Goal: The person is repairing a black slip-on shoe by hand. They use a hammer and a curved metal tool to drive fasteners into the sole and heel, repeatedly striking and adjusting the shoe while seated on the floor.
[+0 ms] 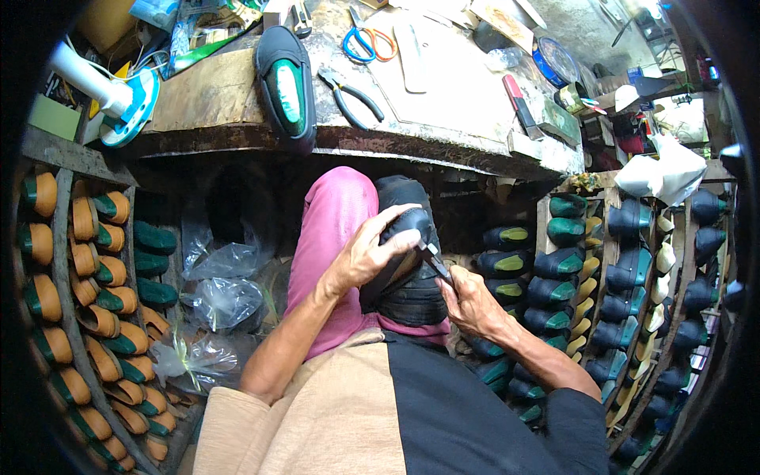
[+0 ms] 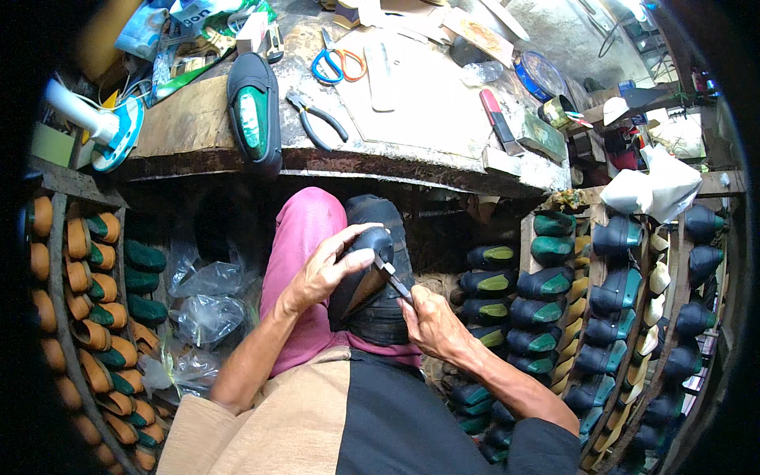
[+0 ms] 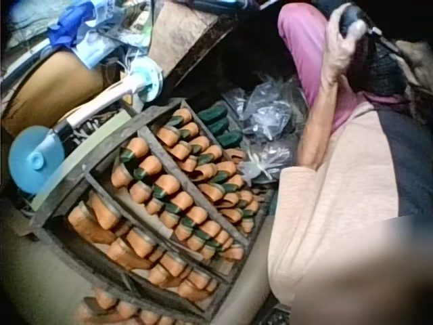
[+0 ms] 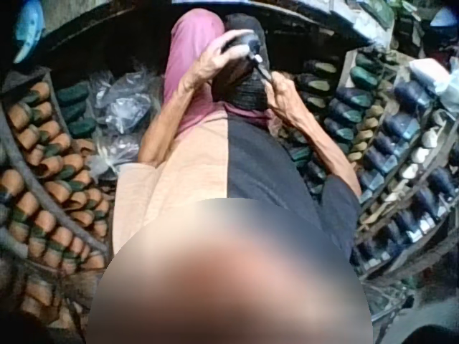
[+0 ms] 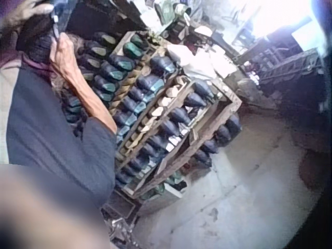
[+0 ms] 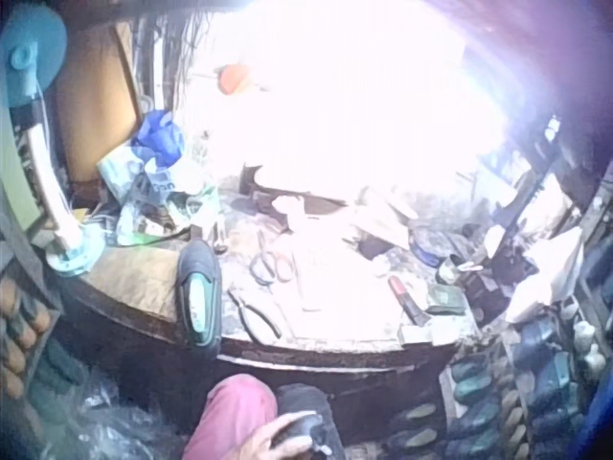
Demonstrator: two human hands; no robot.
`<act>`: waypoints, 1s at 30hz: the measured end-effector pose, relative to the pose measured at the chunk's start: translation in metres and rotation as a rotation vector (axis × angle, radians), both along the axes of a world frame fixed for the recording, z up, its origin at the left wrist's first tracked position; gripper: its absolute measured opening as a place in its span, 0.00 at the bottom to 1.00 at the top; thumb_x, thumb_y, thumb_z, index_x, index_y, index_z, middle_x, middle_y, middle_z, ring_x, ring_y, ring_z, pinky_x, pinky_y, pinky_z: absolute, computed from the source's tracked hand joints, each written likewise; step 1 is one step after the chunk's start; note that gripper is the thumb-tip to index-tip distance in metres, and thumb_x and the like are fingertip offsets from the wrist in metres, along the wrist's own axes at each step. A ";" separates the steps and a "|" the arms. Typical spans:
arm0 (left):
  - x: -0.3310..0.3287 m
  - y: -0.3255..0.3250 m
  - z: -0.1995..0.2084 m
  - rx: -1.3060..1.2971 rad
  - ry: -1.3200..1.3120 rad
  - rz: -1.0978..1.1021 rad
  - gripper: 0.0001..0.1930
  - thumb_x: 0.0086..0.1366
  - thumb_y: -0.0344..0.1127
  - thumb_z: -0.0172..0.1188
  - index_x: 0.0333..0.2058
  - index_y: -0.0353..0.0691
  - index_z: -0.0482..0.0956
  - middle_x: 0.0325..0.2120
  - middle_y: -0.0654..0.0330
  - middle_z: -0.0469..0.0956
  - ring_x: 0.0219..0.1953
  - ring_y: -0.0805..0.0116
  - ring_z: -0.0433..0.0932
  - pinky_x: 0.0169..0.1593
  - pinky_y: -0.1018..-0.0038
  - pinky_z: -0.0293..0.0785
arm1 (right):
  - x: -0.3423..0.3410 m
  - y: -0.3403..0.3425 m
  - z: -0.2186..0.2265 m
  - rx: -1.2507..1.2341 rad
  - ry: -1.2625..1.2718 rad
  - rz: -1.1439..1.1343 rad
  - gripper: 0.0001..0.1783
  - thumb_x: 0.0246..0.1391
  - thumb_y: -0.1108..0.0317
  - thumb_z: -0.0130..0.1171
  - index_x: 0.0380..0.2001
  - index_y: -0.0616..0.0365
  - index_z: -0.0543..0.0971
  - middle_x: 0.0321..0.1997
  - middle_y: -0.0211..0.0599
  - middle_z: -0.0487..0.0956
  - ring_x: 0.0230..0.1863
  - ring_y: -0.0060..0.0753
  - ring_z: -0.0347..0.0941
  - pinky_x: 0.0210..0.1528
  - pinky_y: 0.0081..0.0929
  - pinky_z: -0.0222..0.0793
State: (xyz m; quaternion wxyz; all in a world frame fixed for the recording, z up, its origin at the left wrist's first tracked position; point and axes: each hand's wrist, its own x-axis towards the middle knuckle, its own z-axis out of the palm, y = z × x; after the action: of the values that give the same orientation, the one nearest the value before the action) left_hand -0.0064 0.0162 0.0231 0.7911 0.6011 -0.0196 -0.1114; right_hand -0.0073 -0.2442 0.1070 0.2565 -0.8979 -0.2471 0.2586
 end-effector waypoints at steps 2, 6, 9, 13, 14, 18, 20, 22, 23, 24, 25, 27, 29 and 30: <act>0.013 0.005 0.002 0.039 0.038 -0.135 0.21 0.86 0.39 0.60 0.68 0.33 0.83 0.59 0.59 0.88 0.60 0.74 0.81 0.66 0.73 0.77 | 0.000 0.001 0.011 0.041 0.018 0.016 0.12 0.75 0.72 0.63 0.41 0.69 0.72 0.34 0.68 0.78 0.38 0.79 0.79 0.38 0.61 0.72; 0.024 0.003 0.006 -0.041 0.093 -0.154 0.20 0.84 0.38 0.61 0.65 0.32 0.84 0.56 0.58 0.92 0.51 0.76 0.83 0.58 0.74 0.80 | -0.002 0.009 0.021 0.017 0.018 0.043 0.12 0.75 0.71 0.64 0.43 0.69 0.72 0.35 0.69 0.78 0.39 0.80 0.80 0.40 0.64 0.74; 0.019 0.000 0.007 0.028 0.096 -0.074 0.19 0.82 0.36 0.62 0.65 0.33 0.85 0.55 0.58 0.92 0.47 0.77 0.82 0.53 0.74 0.80 | -0.004 0.011 0.017 0.011 -0.025 0.059 0.12 0.74 0.73 0.64 0.43 0.67 0.70 0.35 0.64 0.76 0.36 0.76 0.78 0.38 0.62 0.72; 0.013 -0.003 0.005 -0.021 0.003 0.003 0.20 0.80 0.35 0.63 0.65 0.35 0.84 0.55 0.61 0.91 0.44 0.80 0.80 0.49 0.78 0.77 | -0.008 0.007 0.005 -0.040 -0.051 0.069 0.13 0.71 0.75 0.66 0.45 0.67 0.69 0.37 0.64 0.76 0.38 0.78 0.79 0.39 0.63 0.75; 0.012 -0.003 0.004 -0.065 0.015 0.015 0.20 0.81 0.36 0.63 0.66 0.36 0.84 0.55 0.60 0.91 0.44 0.80 0.80 0.49 0.78 0.77 | -0.008 0.006 0.002 -0.052 -0.050 0.067 0.13 0.71 0.75 0.66 0.45 0.67 0.69 0.37 0.65 0.76 0.38 0.78 0.80 0.39 0.64 0.76; 0.006 -0.008 0.002 -0.058 0.042 0.078 0.20 0.82 0.36 0.64 0.66 0.36 0.84 0.54 0.59 0.91 0.48 0.80 0.81 0.53 0.77 0.77 | -0.007 0.008 -0.008 -0.021 -0.081 0.065 0.13 0.70 0.76 0.65 0.45 0.68 0.69 0.38 0.66 0.76 0.39 0.79 0.80 0.39 0.64 0.77; 0.004 -0.012 -0.001 -0.027 0.048 0.098 0.19 0.83 0.37 0.64 0.66 0.35 0.84 0.54 0.59 0.91 0.50 0.79 0.81 0.56 0.77 0.78 | -0.005 0.008 -0.008 0.005 -0.098 0.062 0.12 0.72 0.73 0.64 0.44 0.68 0.71 0.37 0.65 0.79 0.38 0.75 0.81 0.39 0.62 0.78; 0.003 -0.014 -0.004 0.015 0.064 0.095 0.19 0.84 0.38 0.64 0.66 0.35 0.84 0.54 0.59 0.91 0.52 0.78 0.82 0.59 0.76 0.78 | -0.006 0.004 -0.002 0.005 -0.097 0.096 0.13 0.76 0.66 0.63 0.43 0.68 0.75 0.37 0.62 0.84 0.35 0.65 0.86 0.39 0.58 0.81; 0.003 -0.015 -0.005 -0.003 0.036 0.093 0.19 0.84 0.39 0.64 0.66 0.34 0.84 0.54 0.60 0.91 0.52 0.78 0.82 0.60 0.76 0.78 | -0.007 0.001 0.002 -0.028 0.232 -0.006 0.15 0.77 0.64 0.63 0.42 0.68 0.76 0.36 0.57 0.85 0.34 0.58 0.87 0.39 0.53 0.82; 0.002 -0.014 -0.007 0.006 0.016 0.091 0.20 0.84 0.39 0.64 0.65 0.34 0.84 0.54 0.60 0.91 0.53 0.78 0.83 0.60 0.75 0.78 | -0.009 -0.006 0.010 -0.073 0.569 -0.092 0.16 0.79 0.62 0.62 0.41 0.67 0.78 0.35 0.53 0.87 0.33 0.50 0.88 0.38 0.49 0.82; 0.002 -0.014 -0.008 0.013 -0.007 0.087 0.20 0.84 0.40 0.64 0.65 0.34 0.84 0.54 0.60 0.91 0.53 0.77 0.83 0.61 0.75 0.79 | -0.010 -0.013 0.018 -0.085 0.897 -0.178 0.18 0.80 0.60 0.62 0.40 0.67 0.80 0.33 0.49 0.88 0.32 0.43 0.89 0.38 0.44 0.82; 0.000 -0.013 -0.009 0.068 -0.030 0.079 0.20 0.84 0.40 0.65 0.65 0.35 0.84 0.54 0.61 0.91 0.54 0.76 0.84 0.61 0.75 0.79 | -0.019 -0.021 0.031 -0.082 1.128 -0.248 0.27 0.86 0.53 0.55 0.37 0.66 0.84 0.29 0.41 0.89 0.33 0.30 0.89 0.41 0.33 0.83; -0.005 -0.014 -0.006 0.124 0.004 0.067 0.20 0.83 0.41 0.66 0.65 0.35 0.84 0.53 0.61 0.91 0.54 0.74 0.85 0.61 0.74 0.79 | -0.017 -0.028 0.044 0.005 1.011 -0.414 0.25 0.87 0.56 0.54 0.40 0.68 0.85 0.34 0.42 0.90 0.35 0.35 0.90 0.41 0.35 0.85; -0.007 -0.016 -0.004 0.118 -0.002 0.065 0.19 0.82 0.40 0.68 0.64 0.36 0.85 0.53 0.60 0.91 0.54 0.72 0.86 0.59 0.71 0.81 | -0.010 -0.026 0.046 0.183 0.888 -0.470 0.26 0.87 0.55 0.54 0.38 0.66 0.84 0.32 0.42 0.90 0.33 0.36 0.90 0.40 0.36 0.86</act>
State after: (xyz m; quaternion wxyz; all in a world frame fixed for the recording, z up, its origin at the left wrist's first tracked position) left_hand -0.0132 0.0005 0.0194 0.7574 0.6472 0.0058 -0.0859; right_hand -0.0169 -0.2698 0.1529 0.4657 -0.7065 0.0726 0.5279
